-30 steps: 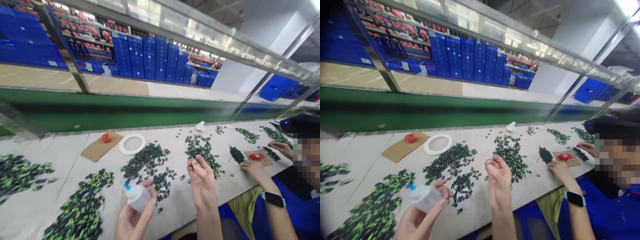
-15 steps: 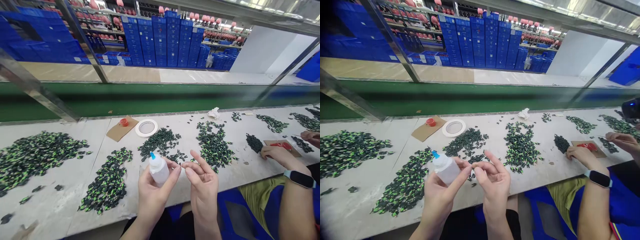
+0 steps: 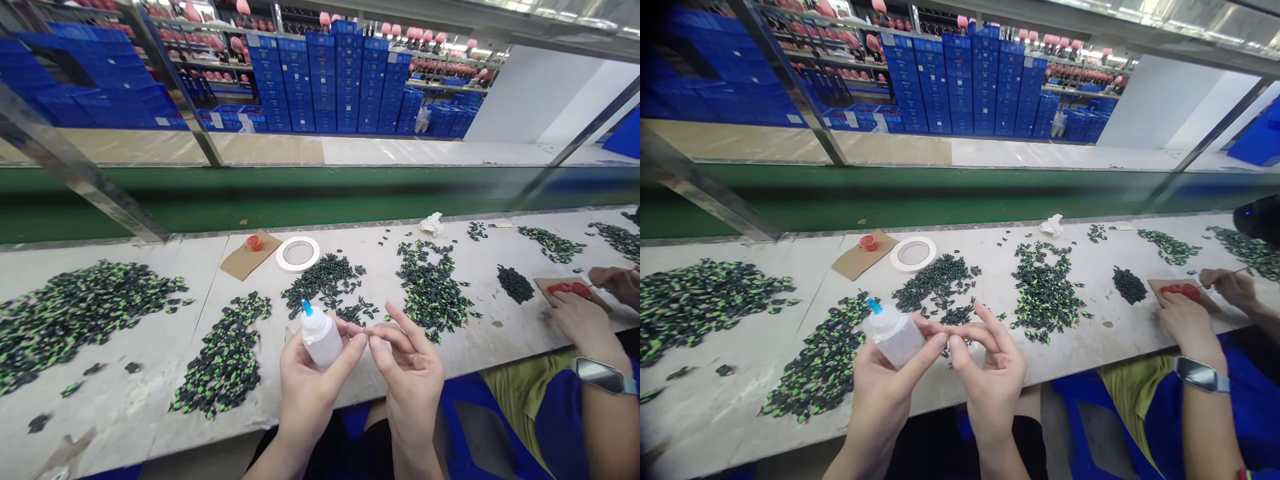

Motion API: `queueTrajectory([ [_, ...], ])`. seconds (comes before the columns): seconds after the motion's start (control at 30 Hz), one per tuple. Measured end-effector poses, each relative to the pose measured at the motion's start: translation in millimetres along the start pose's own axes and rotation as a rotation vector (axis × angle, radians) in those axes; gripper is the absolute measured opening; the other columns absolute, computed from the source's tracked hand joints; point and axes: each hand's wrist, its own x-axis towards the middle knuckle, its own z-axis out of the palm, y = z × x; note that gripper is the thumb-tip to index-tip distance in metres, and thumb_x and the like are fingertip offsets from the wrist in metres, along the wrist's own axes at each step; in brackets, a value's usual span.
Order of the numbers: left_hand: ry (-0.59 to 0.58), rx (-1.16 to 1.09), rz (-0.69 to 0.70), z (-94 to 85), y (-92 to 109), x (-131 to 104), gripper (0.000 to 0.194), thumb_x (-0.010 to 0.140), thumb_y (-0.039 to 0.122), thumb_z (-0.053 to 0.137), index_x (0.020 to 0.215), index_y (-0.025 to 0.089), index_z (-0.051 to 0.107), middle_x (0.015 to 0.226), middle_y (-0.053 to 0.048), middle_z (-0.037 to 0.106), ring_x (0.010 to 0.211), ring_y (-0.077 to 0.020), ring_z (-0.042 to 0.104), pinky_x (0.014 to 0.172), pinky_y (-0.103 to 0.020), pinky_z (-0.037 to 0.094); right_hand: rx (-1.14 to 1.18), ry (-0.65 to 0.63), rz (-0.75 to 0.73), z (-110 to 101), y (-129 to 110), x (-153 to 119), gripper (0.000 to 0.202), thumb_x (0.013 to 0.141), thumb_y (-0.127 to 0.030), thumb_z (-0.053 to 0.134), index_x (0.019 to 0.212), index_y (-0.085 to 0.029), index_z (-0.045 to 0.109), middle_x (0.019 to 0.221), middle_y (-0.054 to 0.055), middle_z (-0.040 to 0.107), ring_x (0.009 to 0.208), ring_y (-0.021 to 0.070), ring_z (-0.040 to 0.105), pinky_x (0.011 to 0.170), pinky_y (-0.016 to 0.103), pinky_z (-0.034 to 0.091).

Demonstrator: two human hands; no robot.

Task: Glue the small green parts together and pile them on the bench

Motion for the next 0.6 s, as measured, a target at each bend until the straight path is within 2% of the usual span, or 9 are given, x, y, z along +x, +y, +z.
queueTrajectory([
  [0.2, -0.039, 0.016, -0.006, -9.8, -4.0, 4.0, 0.024, 0.059, 0.023, 0.080, 0.075, 0.015, 0.063, 0.066, -0.002, 0.072, 0.063, -0.0188, 0.070, 0.063, -0.026, 0.058, -0.176, -0.027, -0.252, -2.2, 3.7, -3.3, 0.039, 0.072, -0.015, 0.074, 0.110, -0.021, 0.068, 0.074, 0.001, 0.076, 0.075, 0.0193, 0.070, 0.082, 0.040, 0.057],
  [0.43, -0.041, 0.075, -0.049, -15.3, -3.4, 7.6, 0.028, 0.056, 0.025, 0.082, 0.074, 0.015, 0.064, 0.065, -0.004, 0.073, 0.062, -0.0207, 0.071, 0.061, -0.026, 0.059, -0.511, -0.111, -0.681, -7.7, 1.3, -2.3, 0.055, 0.079, -0.008, 0.067, 0.129, -0.026, 0.055, 0.082, 0.001, 0.077, 0.075, 0.0195, 0.069, 0.076, 0.039, 0.056],
  [0.6, -0.015, 0.122, -0.030, -12.5, -3.0, 7.2, 0.025, 0.055, 0.024, 0.080, 0.071, 0.016, 0.064, 0.063, -0.003, 0.072, 0.061, -0.0212, 0.071, 0.059, -0.026, 0.059, -0.640, -0.156, -0.823, -11.0, -0.7, -0.4, 0.058, 0.081, -0.006, 0.065, 0.135, -0.023, 0.049, 0.083, 0.002, 0.077, 0.074, 0.0193, 0.070, 0.069, 0.036, 0.056],
])
